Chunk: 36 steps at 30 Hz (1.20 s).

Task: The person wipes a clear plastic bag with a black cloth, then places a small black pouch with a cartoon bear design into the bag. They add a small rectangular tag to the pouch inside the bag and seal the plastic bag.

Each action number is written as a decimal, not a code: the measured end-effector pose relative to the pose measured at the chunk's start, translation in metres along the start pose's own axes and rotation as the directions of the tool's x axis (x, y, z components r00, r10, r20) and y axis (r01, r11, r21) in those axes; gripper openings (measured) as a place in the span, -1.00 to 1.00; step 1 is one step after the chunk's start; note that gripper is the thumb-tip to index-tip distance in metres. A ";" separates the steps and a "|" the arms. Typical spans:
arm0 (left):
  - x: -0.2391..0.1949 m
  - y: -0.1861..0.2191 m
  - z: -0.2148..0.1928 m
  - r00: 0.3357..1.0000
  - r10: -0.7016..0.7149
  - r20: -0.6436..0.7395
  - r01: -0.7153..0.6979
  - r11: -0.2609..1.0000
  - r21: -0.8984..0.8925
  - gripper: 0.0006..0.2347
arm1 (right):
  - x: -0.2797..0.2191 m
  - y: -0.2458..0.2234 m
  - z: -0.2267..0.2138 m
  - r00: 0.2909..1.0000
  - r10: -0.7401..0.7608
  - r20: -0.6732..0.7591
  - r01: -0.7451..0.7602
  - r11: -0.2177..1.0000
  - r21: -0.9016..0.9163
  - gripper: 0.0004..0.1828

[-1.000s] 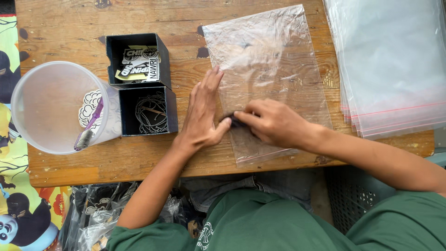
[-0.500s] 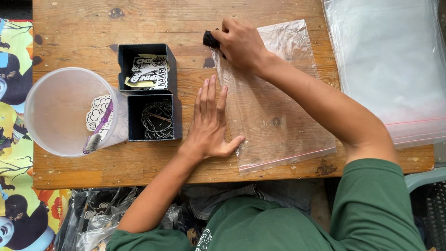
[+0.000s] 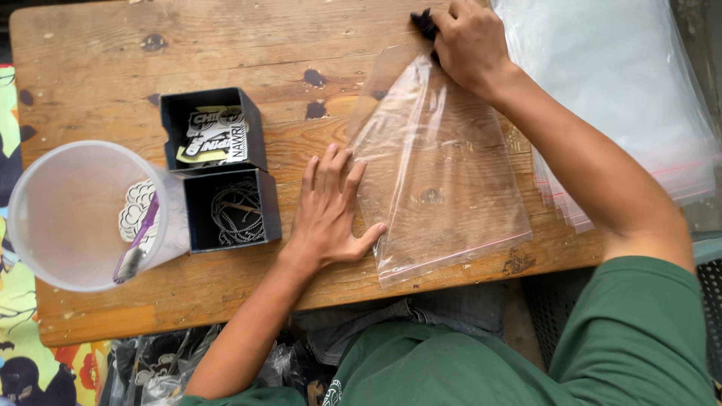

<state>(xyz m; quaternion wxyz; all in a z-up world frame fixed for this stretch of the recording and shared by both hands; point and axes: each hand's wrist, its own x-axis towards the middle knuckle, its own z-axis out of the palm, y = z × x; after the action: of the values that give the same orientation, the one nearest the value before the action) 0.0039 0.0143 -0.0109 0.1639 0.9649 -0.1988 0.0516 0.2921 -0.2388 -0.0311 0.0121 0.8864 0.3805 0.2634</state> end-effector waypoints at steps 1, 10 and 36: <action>0.001 0.001 -0.003 1.000 0.011 0.001 -0.011 1.000 -0.002 -0.14 | -0.003 -0.016 -0.028 1.000 0.009 0.001 -0.009 1.000 -0.007 -0.87; 0.001 -0.001 0.005 0.998 -0.062 0.007 0.062 0.997 -0.055 -0.21 | -0.071 -0.063 -0.064 0.965 -0.258 -0.047 0.258 0.903 0.342 -0.70; 0.003 0.003 0.005 0.994 -0.069 -0.086 0.067 0.997 -0.030 -0.52 | -0.218 -0.092 -0.163 0.986 -0.017 0.164 0.000 0.995 0.101 -0.78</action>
<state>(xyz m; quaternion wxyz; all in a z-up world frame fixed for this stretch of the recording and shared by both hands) 0.0054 0.0089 -0.0147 0.1871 0.9656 -0.1591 0.0851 0.0282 -0.3509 -0.0110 0.0001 0.9030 0.3947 0.1695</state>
